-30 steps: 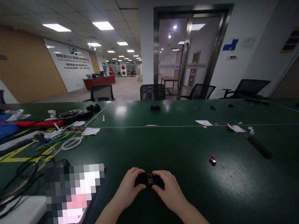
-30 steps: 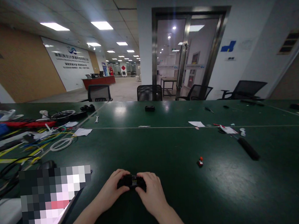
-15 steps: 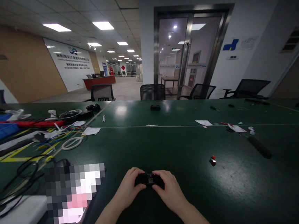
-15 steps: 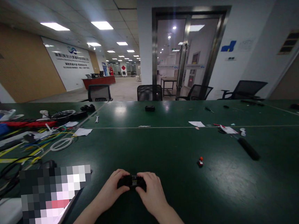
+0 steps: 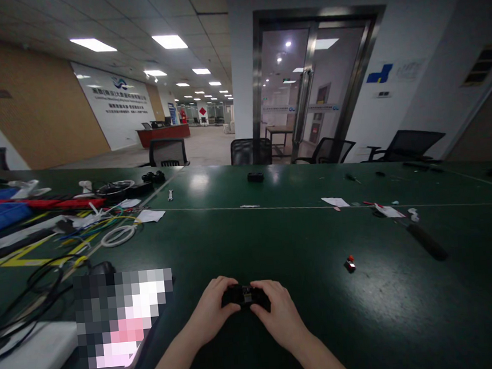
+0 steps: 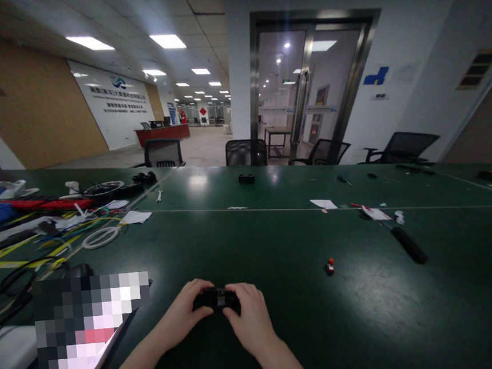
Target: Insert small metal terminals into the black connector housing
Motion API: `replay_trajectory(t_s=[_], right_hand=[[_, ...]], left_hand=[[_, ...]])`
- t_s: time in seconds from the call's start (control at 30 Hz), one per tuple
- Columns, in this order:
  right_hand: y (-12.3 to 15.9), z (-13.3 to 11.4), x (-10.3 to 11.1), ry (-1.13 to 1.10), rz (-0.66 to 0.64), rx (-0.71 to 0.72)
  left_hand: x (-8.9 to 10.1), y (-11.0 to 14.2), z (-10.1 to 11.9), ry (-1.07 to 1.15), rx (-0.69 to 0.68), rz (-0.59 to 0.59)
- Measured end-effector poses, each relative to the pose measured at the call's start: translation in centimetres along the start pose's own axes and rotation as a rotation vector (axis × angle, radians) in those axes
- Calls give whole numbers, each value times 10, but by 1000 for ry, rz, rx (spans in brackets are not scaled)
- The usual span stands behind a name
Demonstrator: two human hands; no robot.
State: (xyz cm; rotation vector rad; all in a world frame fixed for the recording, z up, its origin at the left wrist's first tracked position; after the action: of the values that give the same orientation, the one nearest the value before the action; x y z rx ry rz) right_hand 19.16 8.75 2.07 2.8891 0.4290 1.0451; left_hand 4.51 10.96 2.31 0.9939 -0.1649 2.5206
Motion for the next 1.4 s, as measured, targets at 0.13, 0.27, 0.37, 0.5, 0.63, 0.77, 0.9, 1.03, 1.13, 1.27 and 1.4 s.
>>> replay_trajectory(t_s=[0.13,0.27,0.37,0.5,0.63,0.77,0.9,1.03,1.13,1.27,1.4], right_hand=[[-1,0,1,-18,22,20],[0,-2,5,-63,66,75],[1,-4,5,-85,67,94],[1,-6,6,-75,69,101],[-1,-9,6,-27,70,108],[-2,-8,5,-8,57,91],[-1,-7,4,1,51,89],[0,-8,6,-8,68,104],[-1,-9,5,9,56,106],[-1,-8,5,-4,57,109],[-1,-8,4,-30,51,102]], left_hand=[[-1,1,1,-12,-16,-15],[-2,1,1,-11,4,-40],[-3,0,1,-30,5,-39],[-3,0,1,-57,-28,-18],[-4,-1,2,-65,-45,-14],[-3,0,4,-69,-40,-19],[-3,0,5,-67,-29,-35],[-3,0,6,-67,-35,-41],[-3,1,7,-63,-21,-47],[-3,1,8,-58,-21,-52],[-3,2,7,-58,-29,-47]])
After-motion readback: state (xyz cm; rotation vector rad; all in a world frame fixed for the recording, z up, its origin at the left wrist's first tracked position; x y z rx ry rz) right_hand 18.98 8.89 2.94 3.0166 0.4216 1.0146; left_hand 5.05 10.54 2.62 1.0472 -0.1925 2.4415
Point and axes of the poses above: each hand's wrist, its own y-axis away from the middle knuckle, its own x-axis out of the back of the hand, z = x × y, the point moved 10 cm from there along -y, towards the middle knuckle, and after that the axes turned 9 degrees about -z, right-handed, at the moved point
